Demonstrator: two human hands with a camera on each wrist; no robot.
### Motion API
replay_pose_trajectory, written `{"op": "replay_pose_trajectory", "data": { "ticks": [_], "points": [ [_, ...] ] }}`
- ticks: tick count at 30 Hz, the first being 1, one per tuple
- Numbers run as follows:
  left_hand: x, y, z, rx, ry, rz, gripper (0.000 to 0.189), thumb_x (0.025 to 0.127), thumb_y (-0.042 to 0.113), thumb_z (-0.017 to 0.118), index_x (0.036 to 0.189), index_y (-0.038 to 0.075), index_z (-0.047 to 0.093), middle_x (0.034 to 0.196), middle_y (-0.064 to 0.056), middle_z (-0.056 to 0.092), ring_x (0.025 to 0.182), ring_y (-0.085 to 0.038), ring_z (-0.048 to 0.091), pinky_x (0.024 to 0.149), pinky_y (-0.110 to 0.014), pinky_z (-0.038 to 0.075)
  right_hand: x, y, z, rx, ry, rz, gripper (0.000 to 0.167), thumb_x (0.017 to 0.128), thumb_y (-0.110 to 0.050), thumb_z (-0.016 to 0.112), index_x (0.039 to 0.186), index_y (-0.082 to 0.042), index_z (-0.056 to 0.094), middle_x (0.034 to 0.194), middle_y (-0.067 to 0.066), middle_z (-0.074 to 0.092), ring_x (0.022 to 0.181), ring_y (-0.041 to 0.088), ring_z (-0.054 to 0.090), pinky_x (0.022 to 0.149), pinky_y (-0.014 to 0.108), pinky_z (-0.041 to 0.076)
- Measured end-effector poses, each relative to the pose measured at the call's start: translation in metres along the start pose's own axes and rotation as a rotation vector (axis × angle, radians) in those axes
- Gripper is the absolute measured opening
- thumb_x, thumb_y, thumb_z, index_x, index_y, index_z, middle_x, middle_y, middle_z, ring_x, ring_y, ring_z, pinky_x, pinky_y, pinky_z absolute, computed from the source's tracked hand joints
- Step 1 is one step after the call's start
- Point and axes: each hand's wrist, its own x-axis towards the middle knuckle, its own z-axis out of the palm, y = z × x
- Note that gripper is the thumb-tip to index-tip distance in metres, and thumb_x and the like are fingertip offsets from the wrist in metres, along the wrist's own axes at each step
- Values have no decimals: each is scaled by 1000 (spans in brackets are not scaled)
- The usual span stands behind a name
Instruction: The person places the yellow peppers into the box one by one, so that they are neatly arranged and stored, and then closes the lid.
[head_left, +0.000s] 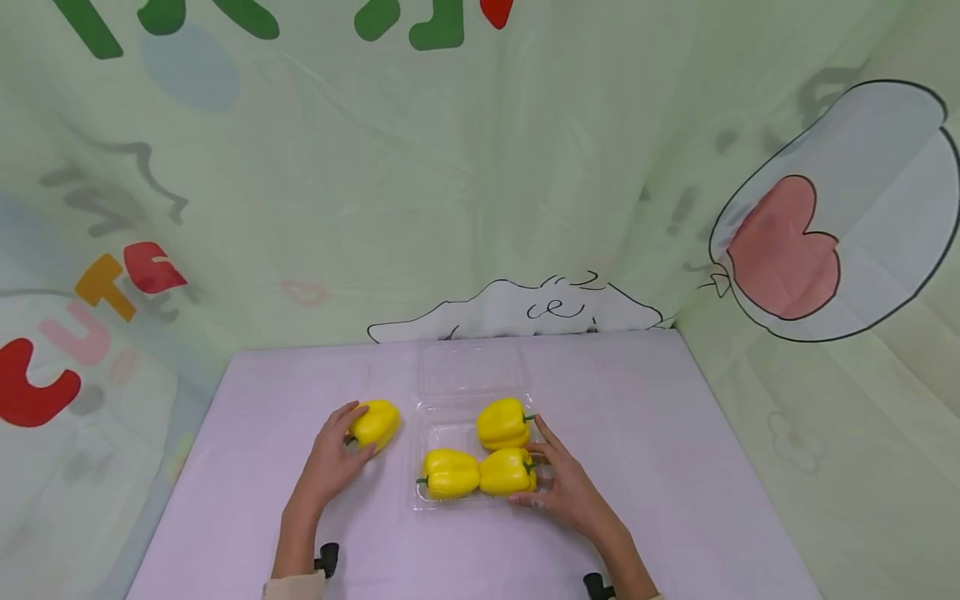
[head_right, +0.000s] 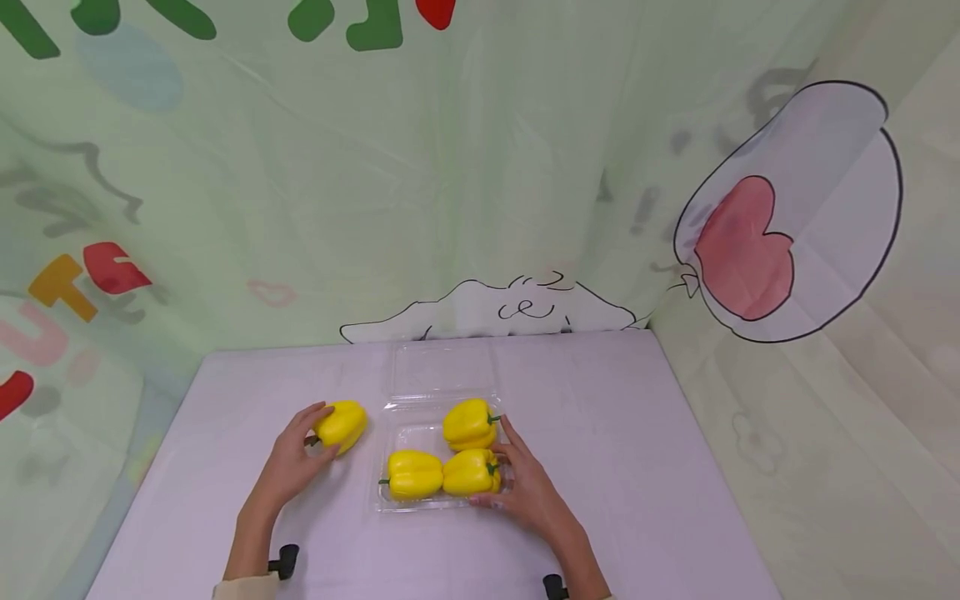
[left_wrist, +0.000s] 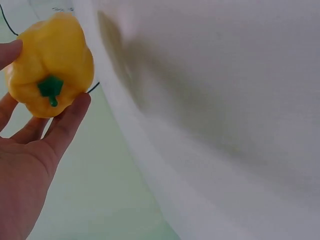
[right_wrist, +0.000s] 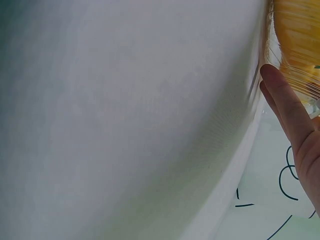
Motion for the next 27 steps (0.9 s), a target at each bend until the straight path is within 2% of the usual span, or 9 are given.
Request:
{"op": "replay_pose_trajectory", "data": {
  "ticks": [7, 16, 22, 27],
  "points": [
    [0, 11, -3, -57, 24, 59, 63, 91, 10, 80, 150, 10, 57, 164, -14, 46, 146, -39, 51, 113, -55, 56, 0, -1, 1, -4, 1, 2, 85, 71, -28, 99, 145, -12, 60, 181, -1, 13, 139, 31, 60, 98, 32, 64],
    [0, 36, -5, -128, -30, 207, 64, 89, 2, 77, 148, 16, 59, 163, -8, 48, 144, -36, 54, 111, -57, 57, 0, -1, 1, 1, -6, 2, 85, 71, -29, 99, 145, -12, 61, 181, -1, 12, 139, 31, 60, 99, 33, 64],
    [3, 52, 8, -175, -95, 268, 66, 89, 0, 76, 148, 22, 59, 164, -6, 48, 145, -32, 54, 113, -56, 55, 0, -2, 0, -4, 0, 9, 88, 70, -28, 100, 146, -12, 59, 181, -2, 12, 139, 31, 60, 98, 32, 64],
    [6, 61, 24, -183, -153, 288, 67, 89, 0, 74, 149, 25, 58, 166, -3, 46, 145, -28, 54, 116, -53, 54, 0, -2, 1, -6, 1, 14, 86, 70, -29, 100, 145, -13, 61, 181, -1, 12, 138, 31, 60, 98, 33, 64]
  ]
}}
